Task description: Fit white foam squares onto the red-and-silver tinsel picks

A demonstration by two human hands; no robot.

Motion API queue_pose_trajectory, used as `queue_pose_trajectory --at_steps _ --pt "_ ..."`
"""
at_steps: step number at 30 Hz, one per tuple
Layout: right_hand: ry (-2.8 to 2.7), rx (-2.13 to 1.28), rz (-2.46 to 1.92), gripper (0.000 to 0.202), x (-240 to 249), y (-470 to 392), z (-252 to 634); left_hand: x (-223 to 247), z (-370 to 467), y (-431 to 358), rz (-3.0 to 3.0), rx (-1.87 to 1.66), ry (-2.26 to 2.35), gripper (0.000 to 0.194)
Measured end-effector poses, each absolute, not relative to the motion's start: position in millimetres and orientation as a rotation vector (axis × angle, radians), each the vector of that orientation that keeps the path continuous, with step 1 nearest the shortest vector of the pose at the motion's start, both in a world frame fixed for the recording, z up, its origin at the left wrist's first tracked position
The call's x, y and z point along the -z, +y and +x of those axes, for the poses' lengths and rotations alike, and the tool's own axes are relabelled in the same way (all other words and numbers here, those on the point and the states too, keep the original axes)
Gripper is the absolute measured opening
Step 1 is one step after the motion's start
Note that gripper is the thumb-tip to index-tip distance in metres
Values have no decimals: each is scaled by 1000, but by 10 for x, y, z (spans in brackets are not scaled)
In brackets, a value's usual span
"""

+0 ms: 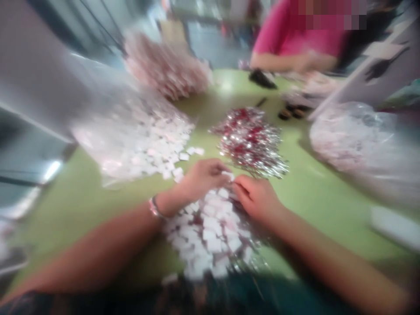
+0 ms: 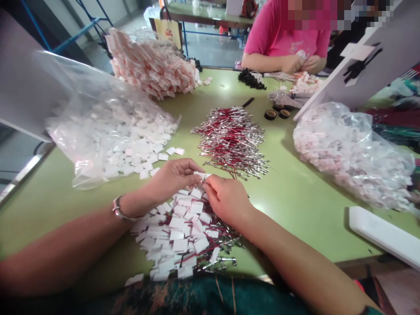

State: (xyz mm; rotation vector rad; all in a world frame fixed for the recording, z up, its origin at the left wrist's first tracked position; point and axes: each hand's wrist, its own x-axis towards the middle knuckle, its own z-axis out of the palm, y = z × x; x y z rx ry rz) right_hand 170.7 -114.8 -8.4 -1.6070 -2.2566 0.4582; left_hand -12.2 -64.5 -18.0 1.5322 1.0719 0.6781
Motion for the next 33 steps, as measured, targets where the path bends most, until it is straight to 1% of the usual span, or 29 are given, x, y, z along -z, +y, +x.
queue_pose_trajectory --at_steps 5,9,11,13,14,16,18,19,21,27,31,33 --pt "-2251 -462 -1600 24 79 -1149 1719 77 -132 -656 1659 -631 1070 18" --pt "-2254 -529 -1473 24 -91 -1209 1752 -18 -244 -489 1892 -684 952 32" --pt "-2351 -648 -1338 24 -168 -1256 1780 56 -360 -319 2141 -799 1085 37" --pt "-2397 -703 -1215 27 -195 -1264 1836 211 -484 -141 2386 -767 1258 35" --pt "-2364 -666 -1221 29 -185 -1240 1878 298 -536 -67 2488 -684 1299 35" --pt "-2189 -472 -1394 32 -120 -1131 1985 445 -605 28 2612 -557 1365 36" --pt "-2023 -245 -1627 24 -15 -968 2098 523 -625 55 2669 -507 1422 36" --pt "-2016 -179 -1713 19 43 -885 2145 537 -621 51 2687 -510 1445 35" --pt "-2108 -92 -1812 16 153 -747 2203 539 -601 29 2712 -545 1437 31" --pt "-2213 31 -1902 19 269 -635 2174 469 -539 -55 2542 -779 1320 27" --pt "-2159 72 -1940 18 168 -708 2144 307 -483 -187 2061 -880 1362 26" --pt "-2113 26 -1890 18 101 -787 2115 236 -446 -269 1785 -841 1283 30"
